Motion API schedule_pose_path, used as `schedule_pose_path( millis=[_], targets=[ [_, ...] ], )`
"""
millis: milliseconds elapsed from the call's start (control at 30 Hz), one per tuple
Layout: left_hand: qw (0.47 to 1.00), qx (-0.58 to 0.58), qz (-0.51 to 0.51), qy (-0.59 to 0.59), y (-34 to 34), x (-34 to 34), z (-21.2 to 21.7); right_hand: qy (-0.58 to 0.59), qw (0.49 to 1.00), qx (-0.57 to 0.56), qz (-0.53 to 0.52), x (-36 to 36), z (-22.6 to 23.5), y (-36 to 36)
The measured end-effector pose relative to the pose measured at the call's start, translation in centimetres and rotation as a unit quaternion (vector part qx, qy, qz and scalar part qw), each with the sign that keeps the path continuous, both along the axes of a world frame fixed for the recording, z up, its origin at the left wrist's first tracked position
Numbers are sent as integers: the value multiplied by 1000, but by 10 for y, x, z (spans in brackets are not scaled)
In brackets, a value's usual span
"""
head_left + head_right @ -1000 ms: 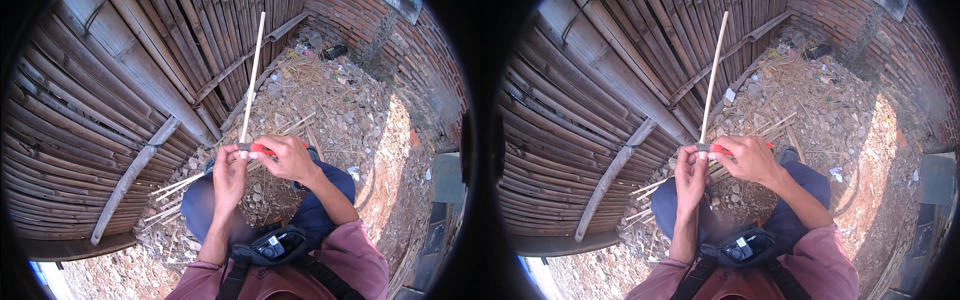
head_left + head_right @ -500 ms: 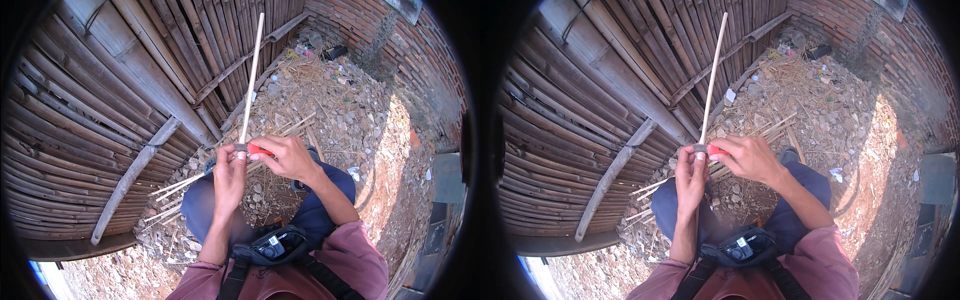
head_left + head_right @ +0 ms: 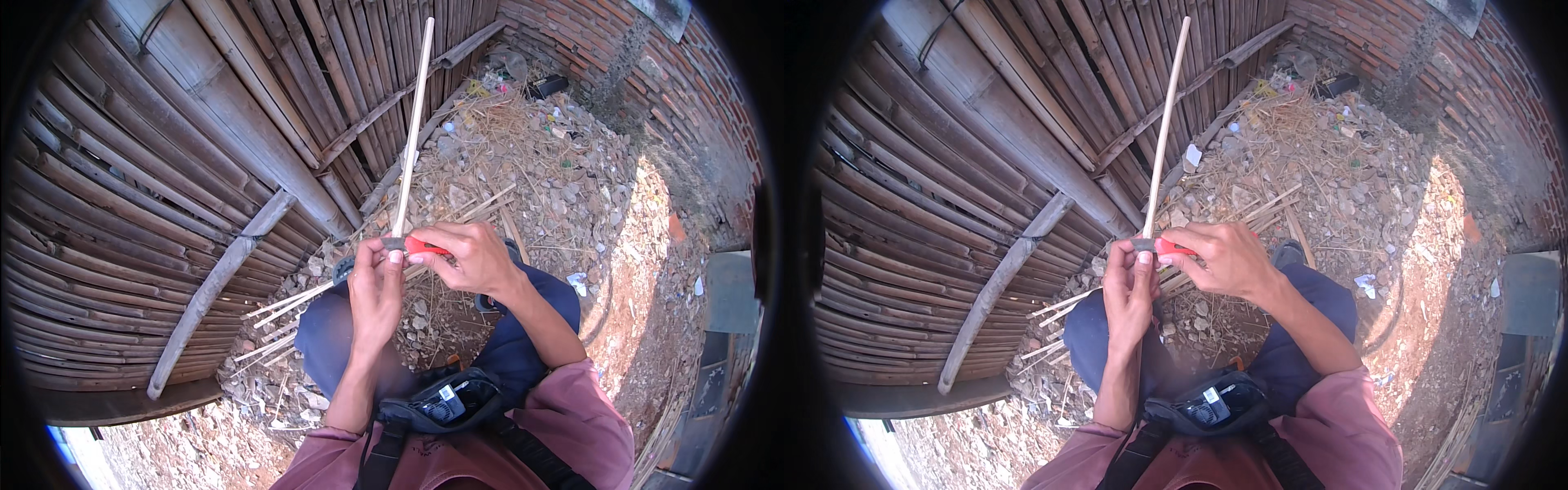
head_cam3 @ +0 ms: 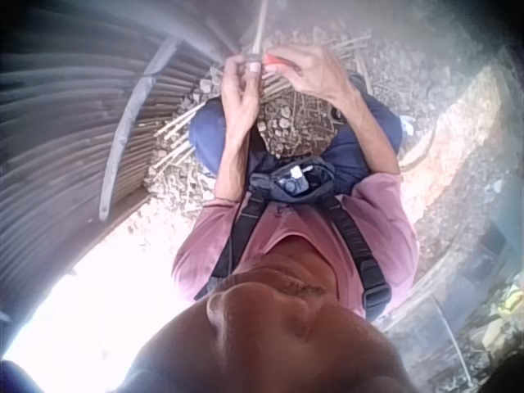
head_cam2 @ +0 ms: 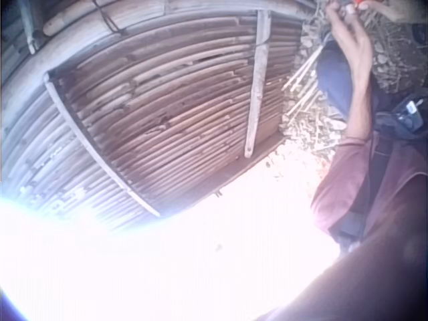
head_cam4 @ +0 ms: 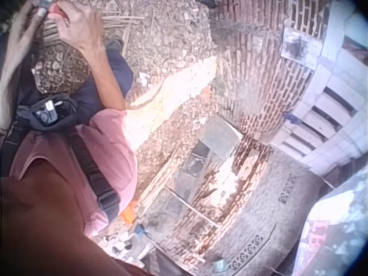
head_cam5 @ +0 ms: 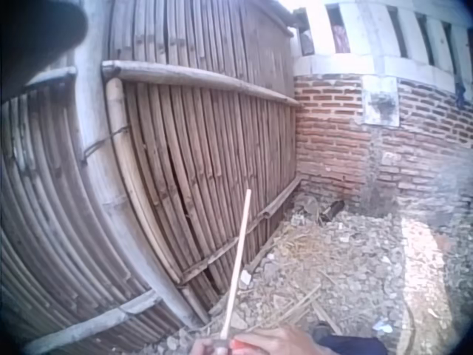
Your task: The person uses a utility knife to shave and smooth the surface of a bamboo stick by hand.
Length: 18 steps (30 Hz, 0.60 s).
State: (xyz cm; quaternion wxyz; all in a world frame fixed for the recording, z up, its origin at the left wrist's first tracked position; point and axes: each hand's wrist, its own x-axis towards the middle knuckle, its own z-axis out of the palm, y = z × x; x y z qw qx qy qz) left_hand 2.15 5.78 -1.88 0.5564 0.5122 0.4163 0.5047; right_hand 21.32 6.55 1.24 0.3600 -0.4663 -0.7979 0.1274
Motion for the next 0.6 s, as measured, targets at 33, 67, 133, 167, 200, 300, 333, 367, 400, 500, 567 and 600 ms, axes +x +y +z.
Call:
schedule_pose_path(
  millis=[33, 67, 133, 167, 200, 300, 333, 367, 400, 500, 567, 600],
  targets=[
    [1000, 0, 3, 4, 0, -1, -1, 0, 1000, 2, -4, 0, 0, 0],
    [1000, -1, 6, 8, 0, -1, -2, -1, 1000, 4, -9, -1, -1, -1],
    [1000, 0, 10, 6, 0, 0, 0, 2, 1000, 4, -13, -2, 0, -1],
    [1000, 1, 12, 5, 1, 1, 1, 4, 1000, 2, -13, -2, 0, -2],
    [1000, 0, 10, 4, 1, 0, 1, 7, 1000, -1, -12, -2, 1, -2],
    [1000, -2, 10, 7, 1, 0, 1, 4, 1000, 0, -12, -2, -1, -1],
    [1000, -4, 10, 11, 1, 0, 2, 5, 1000, 2, -13, -2, -1, -1],
    [1000, -5, 10, 15, 2, 0, 2, 6, 1000, 4, -14, -2, -1, -1],
    [1000, -3, 10, 16, 2, 0, 2, 7, 1000, 6, -15, -3, -1, -1],
    [1000, 5, 11, 26, 4, -1, -1, -1, 1000, 5, -22, -5, 2, -2],
    [999, 10, 11, 35, 6, -1, -3, 0, 999, 13, -30, -6, 2, -3],
    [999, 13, 15, 38, 6, 0, -3, 1, 999, 17, -34, -7, 2, -3]
  ],
)
